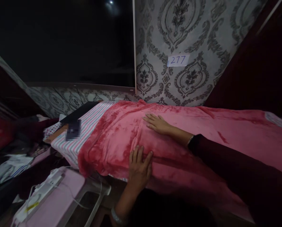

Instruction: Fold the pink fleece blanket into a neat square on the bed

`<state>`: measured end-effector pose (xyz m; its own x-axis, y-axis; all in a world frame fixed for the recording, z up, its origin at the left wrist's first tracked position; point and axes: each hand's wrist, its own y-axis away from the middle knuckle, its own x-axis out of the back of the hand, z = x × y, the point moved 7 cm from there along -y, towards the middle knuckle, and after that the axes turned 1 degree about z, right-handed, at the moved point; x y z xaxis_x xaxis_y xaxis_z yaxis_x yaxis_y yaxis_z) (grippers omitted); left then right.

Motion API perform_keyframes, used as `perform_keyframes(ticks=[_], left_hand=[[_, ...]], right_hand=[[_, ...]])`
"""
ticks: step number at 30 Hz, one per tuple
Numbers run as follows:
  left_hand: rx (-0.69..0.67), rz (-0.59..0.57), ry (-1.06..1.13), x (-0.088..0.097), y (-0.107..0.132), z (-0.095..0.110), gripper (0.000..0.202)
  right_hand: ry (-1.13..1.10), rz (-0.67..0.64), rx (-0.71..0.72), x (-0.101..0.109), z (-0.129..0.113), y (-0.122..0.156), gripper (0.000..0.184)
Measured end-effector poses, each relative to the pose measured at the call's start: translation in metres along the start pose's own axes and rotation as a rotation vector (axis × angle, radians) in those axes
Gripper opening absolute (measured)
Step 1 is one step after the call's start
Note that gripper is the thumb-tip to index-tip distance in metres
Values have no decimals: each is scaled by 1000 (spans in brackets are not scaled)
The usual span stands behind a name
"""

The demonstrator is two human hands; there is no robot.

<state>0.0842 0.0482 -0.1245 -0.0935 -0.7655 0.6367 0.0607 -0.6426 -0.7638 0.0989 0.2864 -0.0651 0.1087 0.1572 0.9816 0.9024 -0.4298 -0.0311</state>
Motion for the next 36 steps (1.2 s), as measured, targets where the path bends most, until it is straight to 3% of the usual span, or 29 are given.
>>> perform_keyframes(ticks=[6, 10, 13, 15, 22, 26, 29, 36], left_hand=[[12, -28, -1, 6, -11, 7, 47], [-87, -108, 29, -7, -27, 43, 52], [-147, -176, 35, -23, -33, 67, 61], [-141, -189, 25, -31, -33, 73, 64], [-130, -154, 42, -34, -28, 68, 58], [-132, -140, 43, -35, -28, 68, 58], [-130, -147, 44, -36, -29, 68, 58], [-175, -153, -4, -31, -31, 65, 57]], right_hand=[[25, 21, 131, -16, -11, 101, 62], [-25, 3, 127, -21, -3, 131, 58], [-32, -4, 123, -21, 11, 131, 57], [-13, -8, 110, -18, 25, 123, 58], [16, -7, -62, 8, 102, 86, 64], [-20, -9, -217, 10, 140, 78, 68], [-25, 16, -237, 8, 146, 77, 68], [-16, 19, -296, 17, 136, 83, 67]])
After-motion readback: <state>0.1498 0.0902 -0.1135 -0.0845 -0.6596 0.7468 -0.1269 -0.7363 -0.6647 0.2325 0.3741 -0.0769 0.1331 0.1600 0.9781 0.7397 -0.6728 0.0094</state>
